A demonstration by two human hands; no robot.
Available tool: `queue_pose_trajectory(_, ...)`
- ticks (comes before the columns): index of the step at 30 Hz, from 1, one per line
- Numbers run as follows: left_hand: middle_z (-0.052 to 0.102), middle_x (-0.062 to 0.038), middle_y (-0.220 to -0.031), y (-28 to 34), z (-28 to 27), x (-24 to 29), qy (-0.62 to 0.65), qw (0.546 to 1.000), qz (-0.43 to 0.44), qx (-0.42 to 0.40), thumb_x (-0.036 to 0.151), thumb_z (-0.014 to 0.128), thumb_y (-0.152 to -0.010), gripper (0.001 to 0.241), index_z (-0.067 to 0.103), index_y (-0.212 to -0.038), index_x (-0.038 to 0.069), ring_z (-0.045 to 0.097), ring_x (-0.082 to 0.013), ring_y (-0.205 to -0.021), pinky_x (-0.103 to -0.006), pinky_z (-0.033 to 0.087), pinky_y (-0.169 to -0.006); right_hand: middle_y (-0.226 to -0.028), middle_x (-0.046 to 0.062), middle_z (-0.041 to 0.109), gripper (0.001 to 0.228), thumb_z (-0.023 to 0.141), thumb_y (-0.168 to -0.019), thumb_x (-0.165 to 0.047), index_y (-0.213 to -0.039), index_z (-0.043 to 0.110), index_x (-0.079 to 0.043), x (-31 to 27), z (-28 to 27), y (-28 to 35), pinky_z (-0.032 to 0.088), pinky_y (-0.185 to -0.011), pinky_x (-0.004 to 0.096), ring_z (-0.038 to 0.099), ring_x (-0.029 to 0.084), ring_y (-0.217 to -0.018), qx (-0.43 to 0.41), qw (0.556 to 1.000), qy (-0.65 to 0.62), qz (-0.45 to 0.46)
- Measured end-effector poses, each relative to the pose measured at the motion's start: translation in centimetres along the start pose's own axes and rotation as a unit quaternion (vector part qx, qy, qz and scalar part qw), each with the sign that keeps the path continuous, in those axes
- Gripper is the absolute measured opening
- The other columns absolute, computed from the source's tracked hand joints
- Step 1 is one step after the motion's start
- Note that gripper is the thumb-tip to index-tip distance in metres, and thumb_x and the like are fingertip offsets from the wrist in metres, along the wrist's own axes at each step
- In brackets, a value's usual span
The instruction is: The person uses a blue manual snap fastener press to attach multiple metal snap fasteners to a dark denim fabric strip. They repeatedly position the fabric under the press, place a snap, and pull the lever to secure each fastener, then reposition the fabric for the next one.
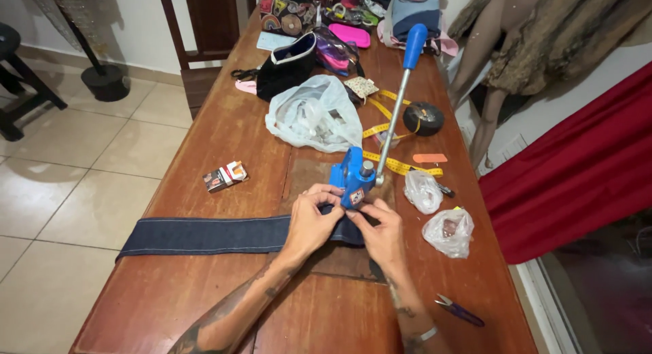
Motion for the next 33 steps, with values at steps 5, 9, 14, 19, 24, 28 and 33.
queue_pose_trajectory(5, 0.093, -0.003, -0.134, 0.1, -1.0, 0.1, -0.004, 0.998, 0.039, -0.054, 0.025, 0.089, -0.102, 0.012, 0.097, -0.106, 0.016, 0.084, -0.0462, -0.133, -0.0925, 0.027, -0.137, -0.079, 0.004, 0.075, 0.008, 0.104, -0.096, -0.016, -0.093, 0.096, -0.017, -1.8, -0.9, -1.0, 0.062, -0.075, 0.035, 0.075, 0.016, -0.076, -0.009, 1.000, -0.023, -0.017)
queue_pose_trajectory(9, 0.093, -0.003, -0.135, 0.7, -2.5, 1.9, -0.019, 0.995, 0.064, -0.077, 0.024, 0.094, -0.102, 0.012, 0.098, -0.110, 0.017, 0.080, -0.0453, -0.138, -0.0965, 0.023, -0.135, -0.076, 0.003, 0.069, 0.010, 0.103, -0.099, -0.017, -0.092, 0.095, -0.018, -1.3, -1.2, -0.7, 0.060, -0.073, 0.035, 0.072, 0.017, -0.074, -0.025, 0.999, -0.005, -0.039)
queue_pose_trajectory(14, 0.092, -0.002, -0.135, 0.2, -2.5, 2.1, -0.052, 0.990, 0.089, -0.098, 0.024, 0.097, -0.101, 0.015, 0.096, -0.114, 0.018, 0.076, -0.0392, -0.144, -0.0979, 0.018, -0.137, -0.090, 0.003, 0.087, 0.010, 0.105, -0.096, -0.015, -0.094, 0.096, -0.018, -0.3, -1.2, -1.9, 0.066, -0.078, 0.036, 0.084, 0.020, -0.085, -0.035, 0.999, -0.006, -0.033)
queue_pose_trajectory(19, 0.092, -0.002, -0.134, 0.5, -2.2, 2.2, -0.084, 0.986, 0.108, -0.100, 0.022, 0.096, -0.101, 0.012, 0.096, -0.112, 0.017, 0.075, -0.0375, -0.145, -0.0949, 0.015, -0.140, -0.098, 0.005, 0.083, 0.009, 0.101, -0.101, -0.013, -0.106, 0.093, -0.011, 4.6, 0.2, -0.1, 0.064, -0.082, 0.029, 0.075, 0.011, -0.093, 0.030, 0.982, -0.130, 0.137)
queue_pose_trajectory(24, 0.093, -0.001, -0.135, 0.5, -3.0, 2.5, -0.076, 0.986, 0.102, -0.109, 0.022, 0.097, -0.099, 0.017, 0.096, -0.115, 0.019, 0.073, -0.0358, -0.149, -0.0941, 0.012, -0.141, -0.118, 0.003, 0.086, 0.022, 0.092, -0.113, -0.024, -0.128, 0.085, -0.010, 3.3, -2.7, 0.9, 0.069, -0.093, 0.024, 0.085, 0.013, -0.104, 0.091, 0.920, -0.244, 0.293)
queue_pose_trajectory(28, 0.092, 0.000, -0.139, -0.5, -3.3, 2.7, -0.096, 0.980, 0.102, -0.141, 0.022, 0.098, -0.098, 0.019, 0.097, -0.117, 0.021, 0.070, -0.0350, -0.152, -0.0955, 0.015, -0.140, -0.137, 0.021, 0.085, 0.015, 0.083, -0.116, -0.019, -0.124, 0.093, -0.011, -3.0, -4.5, 1.4, 0.056, -0.127, 0.060, 0.075, 0.040, -0.150, -0.103, 0.993, -0.015, 0.045)
queue_pose_trajectory(33, 0.092, -0.001, -0.140, -1.7, -3.9, 3.6, -0.112, 0.968, 0.117, -0.190, 0.023, 0.099, -0.097, 0.019, 0.097, -0.115, 0.022, 0.068, -0.0375, -0.154, -0.0997, 0.019, -0.137, -0.146, 0.025, 0.076, 0.019, 0.074, -0.122, -0.027, -0.133, 0.085, -0.016, -1.9, -4.3, 1.1, 0.055, -0.125, 0.070, 0.072, 0.055, -0.150, -0.204, 0.979, 0.028, 0.016)
Point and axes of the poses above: each hand's wrist, its own y-axis away from the middle knuckle, its own z-axis out of the palm, x = y × z, the point moved 3 cm from there along -y, towards the middle knuckle
